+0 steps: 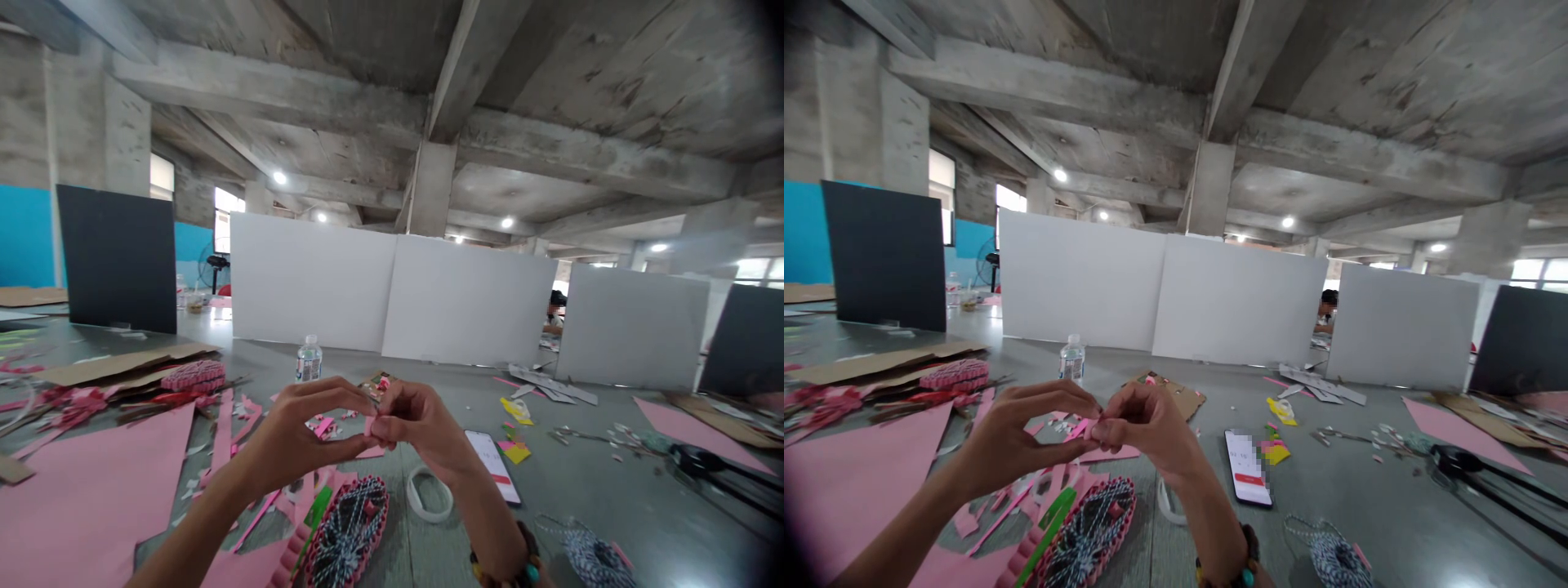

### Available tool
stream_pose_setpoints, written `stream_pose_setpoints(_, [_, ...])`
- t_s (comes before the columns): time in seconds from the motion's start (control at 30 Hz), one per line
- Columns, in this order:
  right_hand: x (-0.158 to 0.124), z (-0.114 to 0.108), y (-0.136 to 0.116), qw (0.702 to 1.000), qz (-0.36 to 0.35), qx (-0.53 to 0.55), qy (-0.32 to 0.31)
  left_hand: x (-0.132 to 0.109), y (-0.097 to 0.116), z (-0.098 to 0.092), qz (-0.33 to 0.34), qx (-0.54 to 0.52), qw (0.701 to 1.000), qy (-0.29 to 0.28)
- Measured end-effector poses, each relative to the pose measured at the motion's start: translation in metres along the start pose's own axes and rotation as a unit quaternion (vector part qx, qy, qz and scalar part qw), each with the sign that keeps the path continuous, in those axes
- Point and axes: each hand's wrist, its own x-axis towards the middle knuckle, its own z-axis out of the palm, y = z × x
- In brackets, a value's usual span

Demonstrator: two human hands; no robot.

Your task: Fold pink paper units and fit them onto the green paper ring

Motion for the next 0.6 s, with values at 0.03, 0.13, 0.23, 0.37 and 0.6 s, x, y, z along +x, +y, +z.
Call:
stream_pose_setpoints(0.03, [0.000, -0.001, -0.001, 1.000, -0.001, -0.016, 0.012, 0.000, 0.001, 0.000, -0.001, 0.013, 1.000, 0.005])
stream_pose_setpoints(0.13, [-0.003, -0.006, -0.003, 0.993, -0.021, -0.097, 0.060, 0.000, 0.001, 0.001, 0.001, 0.069, 0.997, 0.019])
stream_pose_setpoints(0.23, [-0.006, -0.006, -0.006, 0.977, -0.055, -0.184, 0.093, 0.000, -0.003, 0.002, 0.006, 0.113, 0.993, 0.018])
stream_pose_setpoints(0.37, [-0.008, 0.003, -0.007, 0.958, -0.075, -0.264, 0.078, -0.002, -0.010, 0.005, 0.014, 0.145, 0.989, 0.009])
stream_pose_setpoints(0.6, [-0.008, 0.015, -0.006, 0.939, -0.086, -0.328, 0.056, -0.003, -0.012, 0.008, 0.045, 0.168, 0.985, 0.006])
